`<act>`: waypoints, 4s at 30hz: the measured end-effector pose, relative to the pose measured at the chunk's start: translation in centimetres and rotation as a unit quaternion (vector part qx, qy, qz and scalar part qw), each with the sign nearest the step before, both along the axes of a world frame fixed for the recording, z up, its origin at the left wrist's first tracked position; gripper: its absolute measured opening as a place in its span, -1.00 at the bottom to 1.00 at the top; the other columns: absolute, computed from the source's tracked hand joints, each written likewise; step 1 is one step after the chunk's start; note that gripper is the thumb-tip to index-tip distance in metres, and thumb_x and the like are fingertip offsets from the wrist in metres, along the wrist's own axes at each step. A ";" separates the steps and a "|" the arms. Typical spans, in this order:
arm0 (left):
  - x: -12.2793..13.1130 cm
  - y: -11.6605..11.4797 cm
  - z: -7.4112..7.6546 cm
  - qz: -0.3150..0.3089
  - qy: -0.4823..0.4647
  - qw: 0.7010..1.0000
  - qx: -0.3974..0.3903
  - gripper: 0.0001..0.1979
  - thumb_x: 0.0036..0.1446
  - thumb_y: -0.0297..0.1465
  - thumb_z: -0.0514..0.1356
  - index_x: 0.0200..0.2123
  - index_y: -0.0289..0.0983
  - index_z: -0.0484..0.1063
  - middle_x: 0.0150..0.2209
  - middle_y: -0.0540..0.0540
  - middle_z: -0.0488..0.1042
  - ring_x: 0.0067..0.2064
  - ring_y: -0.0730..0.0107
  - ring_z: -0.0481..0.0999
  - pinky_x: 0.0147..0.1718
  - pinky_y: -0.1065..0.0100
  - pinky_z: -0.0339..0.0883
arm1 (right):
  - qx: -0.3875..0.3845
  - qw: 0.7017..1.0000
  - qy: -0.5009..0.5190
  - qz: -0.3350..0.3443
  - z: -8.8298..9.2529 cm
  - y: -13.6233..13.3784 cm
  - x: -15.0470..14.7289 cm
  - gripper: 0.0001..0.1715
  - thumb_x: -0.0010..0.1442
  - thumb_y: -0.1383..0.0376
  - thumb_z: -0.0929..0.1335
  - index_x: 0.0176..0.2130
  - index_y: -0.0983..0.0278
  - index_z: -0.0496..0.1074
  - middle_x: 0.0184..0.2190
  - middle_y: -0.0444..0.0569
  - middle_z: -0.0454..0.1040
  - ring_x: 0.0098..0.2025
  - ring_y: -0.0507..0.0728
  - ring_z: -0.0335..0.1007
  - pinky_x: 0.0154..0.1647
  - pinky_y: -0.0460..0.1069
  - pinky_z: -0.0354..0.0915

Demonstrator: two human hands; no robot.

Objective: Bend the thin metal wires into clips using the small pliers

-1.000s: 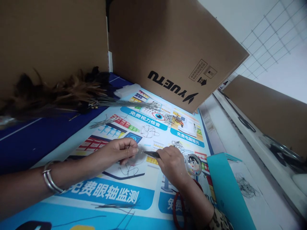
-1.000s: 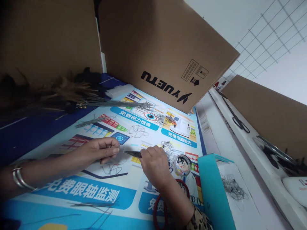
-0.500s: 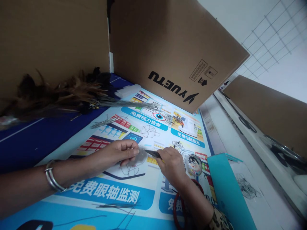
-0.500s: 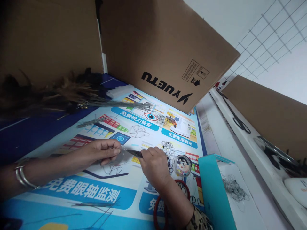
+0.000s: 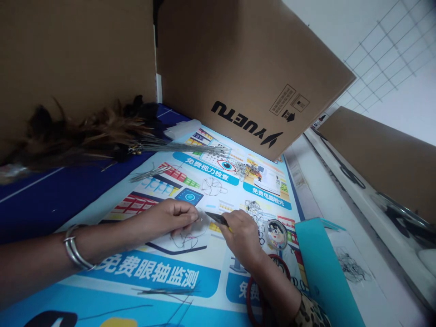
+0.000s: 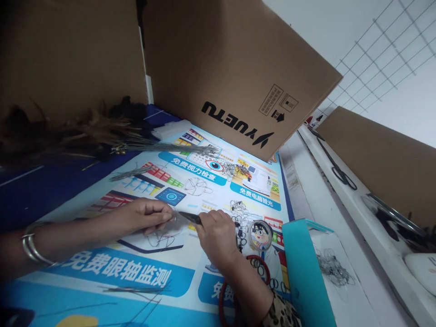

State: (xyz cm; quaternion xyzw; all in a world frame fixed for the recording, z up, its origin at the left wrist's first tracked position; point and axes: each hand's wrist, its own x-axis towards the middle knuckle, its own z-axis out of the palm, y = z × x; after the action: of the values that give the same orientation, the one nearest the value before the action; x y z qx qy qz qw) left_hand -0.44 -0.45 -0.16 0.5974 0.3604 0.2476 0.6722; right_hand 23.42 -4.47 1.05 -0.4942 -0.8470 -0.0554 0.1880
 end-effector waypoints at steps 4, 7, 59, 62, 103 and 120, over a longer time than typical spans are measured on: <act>0.0 -0.1 0.0 0.012 -0.017 1.000 -0.013 -0.63 0.18 -0.08 0.17 -0.47 -0.27 0.39 -0.59 0.05 0.32 -0.56 0.49 0.21 -0.51 0.41 0.09 | 0.008 1.000 0.003 -0.001 -0.2 0.0 0.0 -0.84 0.27 0.24 0.36 -0.21 0.28 0.49 -0.38 -0.02 0.52 -0.30 0.12 0.37 -0.25 -0.02 0.26; -0.1 -0.2 0.1 0.008 -0.052 0.998 -0.030 -0.64 0.18 -0.09 0.18 -0.45 -0.27 0.42 -0.56 0.03 0.33 -0.51 0.47 0.23 -0.47 0.40 0.11 | 0.010 1.000 0.016 -0.004 -0.5 0.2 0.0 -0.84 0.26 0.22 0.37 -0.21 0.28 0.49 -0.38 -0.02 0.52 -0.30 0.12 0.39 -0.26 -0.03 0.27; 0.2 -0.5 -0.1 0.111 0.029 0.986 0.121 -0.75 0.11 -0.21 0.15 -0.41 -0.27 0.46 -0.44 -0.03 0.39 -0.36 0.34 0.33 -0.39 0.38 0.22 | 0.084 0.996 0.038 0.007 -0.5 -0.1 -1.0 -0.90 0.28 0.31 0.32 -0.21 0.26 0.44 -0.35 -0.02 0.47 -0.27 0.15 0.29 -0.22 0.05 0.20; 0.1 -0.4 0.2 0.111 0.025 0.985 0.132 -0.77 0.08 -0.23 0.16 -0.46 -0.27 0.45 -0.45 -0.02 0.39 -0.37 0.33 0.35 -0.39 0.38 0.23 | 0.097 0.991 0.087 0.008 -0.7 0.2 -0.3 -0.86 0.25 0.37 0.31 -0.17 0.29 0.43 -0.30 0.02 0.49 -0.23 0.15 0.31 -0.18 0.06 0.23; 0.7 -1.4 0.2 0.067 -0.085 0.993 -0.049 -0.80 0.12 -0.26 0.20 -0.43 -0.26 0.32 -0.61 0.12 0.25 -0.55 0.51 0.20 -0.53 0.45 0.15 | 0.142 0.984 -0.095 0.050 0.4 0.2 -0.5 -0.85 0.28 0.37 0.31 -0.13 0.29 0.42 -0.41 -0.04 0.41 -0.33 0.12 0.19 -0.30 0.07 0.10; 0.4 -1.5 -0.2 0.077 -0.101 0.991 -0.035 -0.77 0.18 -0.24 0.20 -0.42 -0.26 0.34 -0.59 0.11 0.27 -0.53 0.50 0.22 -0.50 0.45 0.12 | 0.093 0.995 0.017 0.029 -0.4 1.1 0.3 -0.84 0.28 0.32 0.30 -0.15 0.30 0.44 -0.36 -0.01 0.46 -0.27 0.14 0.29 -0.22 0.05 0.17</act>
State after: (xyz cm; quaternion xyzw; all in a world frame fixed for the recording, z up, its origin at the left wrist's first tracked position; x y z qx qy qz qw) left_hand 0.00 -1.92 -0.35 0.5161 0.3443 0.3448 0.7044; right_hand 23.70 -3.35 0.63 -0.4510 -0.8486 -0.1204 0.2491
